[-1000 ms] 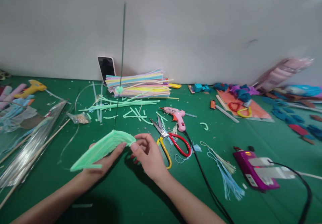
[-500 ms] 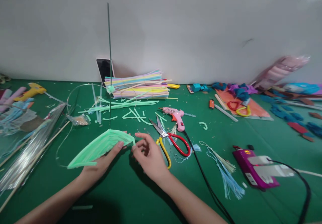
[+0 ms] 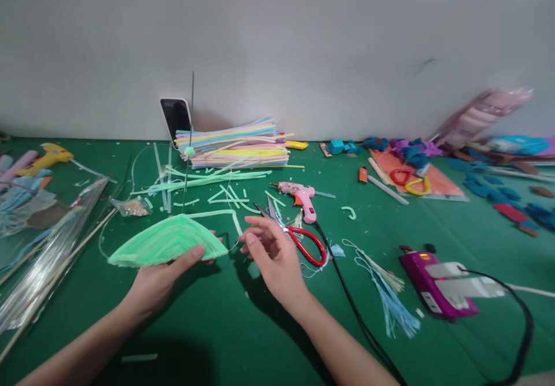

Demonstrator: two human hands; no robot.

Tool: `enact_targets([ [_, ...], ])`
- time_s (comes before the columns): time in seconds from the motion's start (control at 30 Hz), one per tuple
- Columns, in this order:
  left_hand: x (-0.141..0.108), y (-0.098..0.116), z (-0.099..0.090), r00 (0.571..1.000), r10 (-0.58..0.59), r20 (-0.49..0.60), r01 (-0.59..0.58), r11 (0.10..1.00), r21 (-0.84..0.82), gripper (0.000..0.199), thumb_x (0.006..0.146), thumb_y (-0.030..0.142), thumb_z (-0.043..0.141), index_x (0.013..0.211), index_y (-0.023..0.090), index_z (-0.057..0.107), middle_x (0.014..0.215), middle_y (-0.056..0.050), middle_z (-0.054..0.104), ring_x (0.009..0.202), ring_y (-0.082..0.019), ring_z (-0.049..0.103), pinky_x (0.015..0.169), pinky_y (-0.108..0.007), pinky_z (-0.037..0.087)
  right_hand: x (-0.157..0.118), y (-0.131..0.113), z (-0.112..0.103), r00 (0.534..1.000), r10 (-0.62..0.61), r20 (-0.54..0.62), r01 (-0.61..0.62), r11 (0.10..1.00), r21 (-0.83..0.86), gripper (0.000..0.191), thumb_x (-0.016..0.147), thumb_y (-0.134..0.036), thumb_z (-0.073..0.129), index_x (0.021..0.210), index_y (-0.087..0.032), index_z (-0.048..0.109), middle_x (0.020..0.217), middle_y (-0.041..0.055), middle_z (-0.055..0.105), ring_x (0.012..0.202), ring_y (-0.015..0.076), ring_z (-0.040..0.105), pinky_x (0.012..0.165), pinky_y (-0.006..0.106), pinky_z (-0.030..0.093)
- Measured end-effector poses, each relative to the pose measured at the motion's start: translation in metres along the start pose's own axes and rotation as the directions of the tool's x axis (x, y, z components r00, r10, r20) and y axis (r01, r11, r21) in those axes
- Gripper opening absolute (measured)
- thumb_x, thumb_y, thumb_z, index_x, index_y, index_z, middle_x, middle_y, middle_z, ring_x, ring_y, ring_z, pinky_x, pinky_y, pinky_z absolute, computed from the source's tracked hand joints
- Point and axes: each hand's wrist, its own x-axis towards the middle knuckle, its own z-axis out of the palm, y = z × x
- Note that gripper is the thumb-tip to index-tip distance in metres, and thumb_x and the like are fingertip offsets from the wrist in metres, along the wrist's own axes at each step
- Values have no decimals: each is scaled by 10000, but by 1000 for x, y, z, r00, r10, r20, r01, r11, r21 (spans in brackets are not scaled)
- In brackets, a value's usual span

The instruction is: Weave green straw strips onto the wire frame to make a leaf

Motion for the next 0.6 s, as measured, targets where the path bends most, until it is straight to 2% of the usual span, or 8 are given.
enact_targets([
  [0.1,1,0,2,1000,-4,7,5,984,-176,226,802,391,712,879,181,747,1070,-96,749,947,-256,698,929,-411,530,1,-2,-2,1000,-19,-7,18,999,-26,260,916,-407,581,1112,-239,612,896,35,696,711,156,657,633,288,532],
  [0.17,2,2,2,1000,-28,-4,26,966,-258,253,778,374,738,920,164,734,1092,-107,742,922,-264,707,856,-409,568,4,-3,-6,998,-49,-41,45,994,-102,265,921,-415,566,1107,-232,612,893,42,699,726,167,660,649,301,535],
  [0.23,2,3,1,999,-50,13,52,956,-290,309,773,361,744,1004,157,717,1091,-112,740,933,-274,707,821,-407,580,9,-4,-16,986,-121,-116,90,967,-238,274,915,-415,569,1108,-226,615,906,53,702,763,186,663,687,324,535],
  [0.3,4,4,0,998,-47,31,54,954,-296,367,782,346,737,1101,171,686,1106,-107,734,959,-273,700,804,-391,582,18,-5,-31,952,-216,-216,109,902,-418,287,904,-410,573,1114,-220,618,938,67,703,792,201,656,719,345,527],
  [0.37,6,4,-1,999,-26,18,30,953,-302,382,781,335,740,1132,203,666,1157,-98,716,983,-265,686,770,-360,583,29,-2,-50,911,-289,-295,58,796,-602,297,901,-408,551,1111,-210,622,977,81,693,779,207,633,718,357,514],
  [0.47,9,3,-3,1000,-14,-11,10,947,-322,313,765,328,759,1045,212,684,1112,-80,723,976,-247,680,782,-323,569,46,10,-77,881,-355,-312,-62,569,-820,324,869,-396,541,1081,-161,613,1013,126,670,884,264,604,814,419,482],
  [0.53,9,4,-3,998,-49,-37,33,934,-356,286,739,325,786,975,193,692,990,-65,736,923,-235,691,777,-309,564,56,21,-88,892,-341,-297,-149,397,-905,410,831,-425,585,1081,-100,593,1052,188,639,989,320,569,905,467,433],
  [0.6,7,5,-2,994,-79,-73,45,924,-381,301,713,326,810,951,184,693,918,-46,727,874,-220,694,735,-285,565,62,30,-93,909,-281,-309,-223,298,-928,511,813,-481,607,1106,-64,564,1061,226,615,1007,348,559,894,468,429],
])
